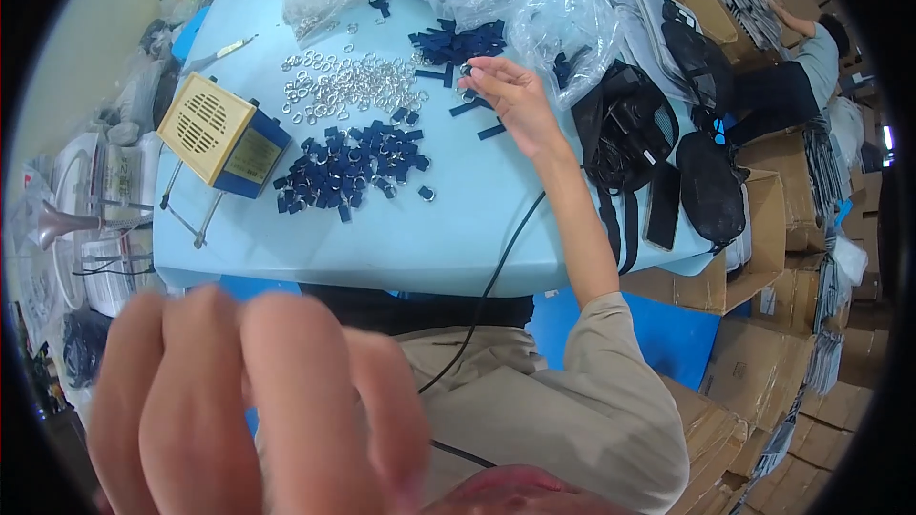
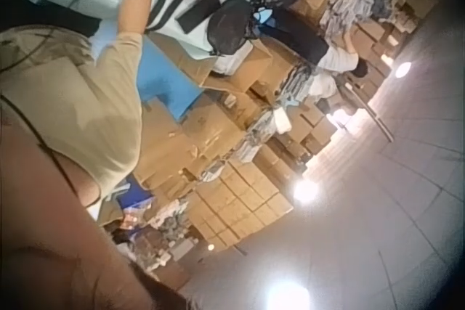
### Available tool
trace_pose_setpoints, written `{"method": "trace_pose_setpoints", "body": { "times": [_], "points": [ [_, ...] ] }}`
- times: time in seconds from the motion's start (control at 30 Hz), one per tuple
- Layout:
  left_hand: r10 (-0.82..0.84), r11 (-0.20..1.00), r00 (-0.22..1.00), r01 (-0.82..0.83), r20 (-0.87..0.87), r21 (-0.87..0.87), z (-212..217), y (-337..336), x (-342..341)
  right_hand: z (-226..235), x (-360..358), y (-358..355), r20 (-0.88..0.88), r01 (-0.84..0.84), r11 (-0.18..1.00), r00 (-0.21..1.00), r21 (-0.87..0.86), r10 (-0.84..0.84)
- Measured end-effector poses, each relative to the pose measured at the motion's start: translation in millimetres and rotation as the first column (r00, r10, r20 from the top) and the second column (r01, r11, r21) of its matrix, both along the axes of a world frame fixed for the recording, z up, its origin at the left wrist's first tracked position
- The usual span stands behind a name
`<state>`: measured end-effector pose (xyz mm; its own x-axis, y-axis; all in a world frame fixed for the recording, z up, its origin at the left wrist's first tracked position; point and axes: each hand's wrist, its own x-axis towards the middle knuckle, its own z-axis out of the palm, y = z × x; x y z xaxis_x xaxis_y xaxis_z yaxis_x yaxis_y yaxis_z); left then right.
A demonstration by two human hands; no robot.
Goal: Assembling plastic buckles by attaching metal rings to them at a workbench.
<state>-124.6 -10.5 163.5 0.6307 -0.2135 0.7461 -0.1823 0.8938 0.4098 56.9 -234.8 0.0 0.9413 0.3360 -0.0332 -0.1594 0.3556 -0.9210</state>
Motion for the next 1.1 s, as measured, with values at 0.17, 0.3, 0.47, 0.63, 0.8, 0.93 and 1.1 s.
{"method": "trace_pose_setpoints", "body": {
  "times": [0.17, 0.3, 0.47, 0.63, 0.8, 0.93, 1.1],
  "points": [
    [0.603, 0.717, 0.798, -0.539, -0.005, 0.442, -16, -11, 39, -16, -9, 13, -0.102, -0.042, 0.939, 0.991, 0.341, 0.081],
    [0.767, 0.239, 0.629, -0.466, 0.128, 0.852, -108, -28, 120, -35, -12, 13, -0.252, 0.03, 0.886, 0.963, 0.463, 0.099],
    [0.754, 0.058, 0.512, -0.676, 0.411, 0.735, -144, -36, 134, -28, -17, 18, -0.29, 0.06, 0.911, 0.955, 0.409, 0.067],
    [0.753, 0.086, 0.539, -0.65, 0.378, 0.755, -151, -26, 133, -22, -16, 22, -0.28, 0.012, 0.921, 0.954, 0.389, 0.106],
    [0.754, 0.35, 0.656, -0.439, 0.029, 0.827, -159, -23, 132, -20, -22, 24, -0.321, 0.005, 0.948, 0.941, 0.318, 0.102],
    [0.73, 0.445, 0.677, -0.367, -0.093, 0.817, -158, -24, 128, -21, -24, 25, -0.32, -0.006, 0.966, 0.943, 0.257, 0.091],
    [0.708, 0.47, 0.688, -0.29, -0.159, 0.834, -163, -19, 134, -24, -24, 24, -0.333, -0.003, 0.964, 0.938, 0.267, 0.095]
  ]
}}
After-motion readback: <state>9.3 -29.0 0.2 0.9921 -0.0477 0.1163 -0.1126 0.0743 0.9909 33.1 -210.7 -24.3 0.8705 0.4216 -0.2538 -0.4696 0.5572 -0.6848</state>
